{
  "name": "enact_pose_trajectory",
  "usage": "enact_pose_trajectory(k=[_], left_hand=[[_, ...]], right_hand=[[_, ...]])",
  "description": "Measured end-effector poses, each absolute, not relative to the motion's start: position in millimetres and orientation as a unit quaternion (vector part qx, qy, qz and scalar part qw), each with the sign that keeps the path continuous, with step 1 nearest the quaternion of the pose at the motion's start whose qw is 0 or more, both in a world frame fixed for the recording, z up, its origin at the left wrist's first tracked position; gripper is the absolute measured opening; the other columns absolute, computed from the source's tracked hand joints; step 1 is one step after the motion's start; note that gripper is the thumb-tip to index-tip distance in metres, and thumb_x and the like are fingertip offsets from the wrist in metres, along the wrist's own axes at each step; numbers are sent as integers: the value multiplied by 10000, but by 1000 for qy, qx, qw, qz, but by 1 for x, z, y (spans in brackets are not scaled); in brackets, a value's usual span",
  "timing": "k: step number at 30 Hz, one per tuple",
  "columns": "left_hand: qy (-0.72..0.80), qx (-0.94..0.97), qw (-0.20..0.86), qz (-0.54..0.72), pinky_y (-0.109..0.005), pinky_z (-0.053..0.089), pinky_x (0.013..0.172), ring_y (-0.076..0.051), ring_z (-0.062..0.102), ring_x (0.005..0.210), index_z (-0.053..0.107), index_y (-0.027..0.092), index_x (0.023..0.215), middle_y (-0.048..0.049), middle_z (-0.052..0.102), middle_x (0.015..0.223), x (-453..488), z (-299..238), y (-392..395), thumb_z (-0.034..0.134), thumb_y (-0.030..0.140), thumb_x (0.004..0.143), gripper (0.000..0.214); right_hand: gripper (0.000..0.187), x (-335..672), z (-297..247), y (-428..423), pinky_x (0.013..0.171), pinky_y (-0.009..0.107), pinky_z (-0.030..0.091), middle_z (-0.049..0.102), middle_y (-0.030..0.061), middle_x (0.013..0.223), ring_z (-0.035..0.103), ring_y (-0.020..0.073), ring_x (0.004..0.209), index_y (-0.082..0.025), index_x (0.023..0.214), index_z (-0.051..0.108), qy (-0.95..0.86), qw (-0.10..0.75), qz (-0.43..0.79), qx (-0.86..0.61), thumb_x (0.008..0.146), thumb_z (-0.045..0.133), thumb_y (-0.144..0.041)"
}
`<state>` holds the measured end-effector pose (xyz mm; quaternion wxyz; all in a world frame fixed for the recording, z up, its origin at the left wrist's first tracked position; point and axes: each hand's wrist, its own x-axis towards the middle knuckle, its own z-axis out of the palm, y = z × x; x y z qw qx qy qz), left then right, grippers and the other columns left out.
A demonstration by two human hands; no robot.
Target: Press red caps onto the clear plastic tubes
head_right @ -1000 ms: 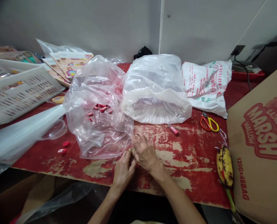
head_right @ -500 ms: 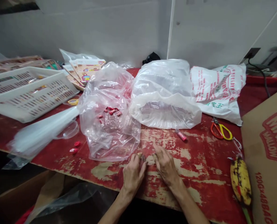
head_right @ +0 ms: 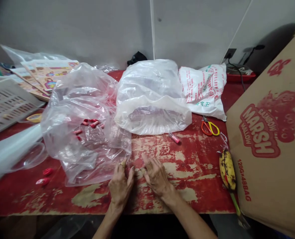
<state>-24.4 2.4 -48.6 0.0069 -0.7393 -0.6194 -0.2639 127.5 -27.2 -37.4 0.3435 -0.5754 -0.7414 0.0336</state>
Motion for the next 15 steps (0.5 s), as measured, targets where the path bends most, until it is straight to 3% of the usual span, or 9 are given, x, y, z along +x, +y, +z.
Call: enact_pose_trajectory(k=[5,10,13,15], left_hand=[[-626,-742,-14,-240,-296,496,588,-254,663,894,551,151,1215,-155,615,1174,-25,-47,2,466,294,902,354],[-606,-741,-31,-289,-312,516,710,-259,627,1021,537,145,1225,-151,603,1190,-25,-46,1,409,325,931,368],[-571,-764,-40,-298,-306,518,749,-246,608,1044,528,142,1241,-140,599,1169,-23,-43,0,409,340,929,388],[-549,-784,-42,-288,-295,519,750,-231,610,1029,543,162,1233,-125,598,1154,-20,-41,1,445,335,914,375]], right_hand=[[723,121,-32,-26,800,375,501,641,95,1032,617,226,871,-201,1459,184,-746,276,50,-604,831,531,-114],[718,110,-26,-24,672,329,484,686,77,934,650,230,767,-151,1476,160,-735,184,151,-634,852,512,-201],[685,111,-21,-24,705,338,474,663,116,1056,646,243,840,-135,1453,235,-757,159,160,-614,835,522,-211],[548,122,-15,-22,721,323,471,659,93,1056,635,224,846,-171,1372,388,-777,155,168,-586,843,525,-216]])
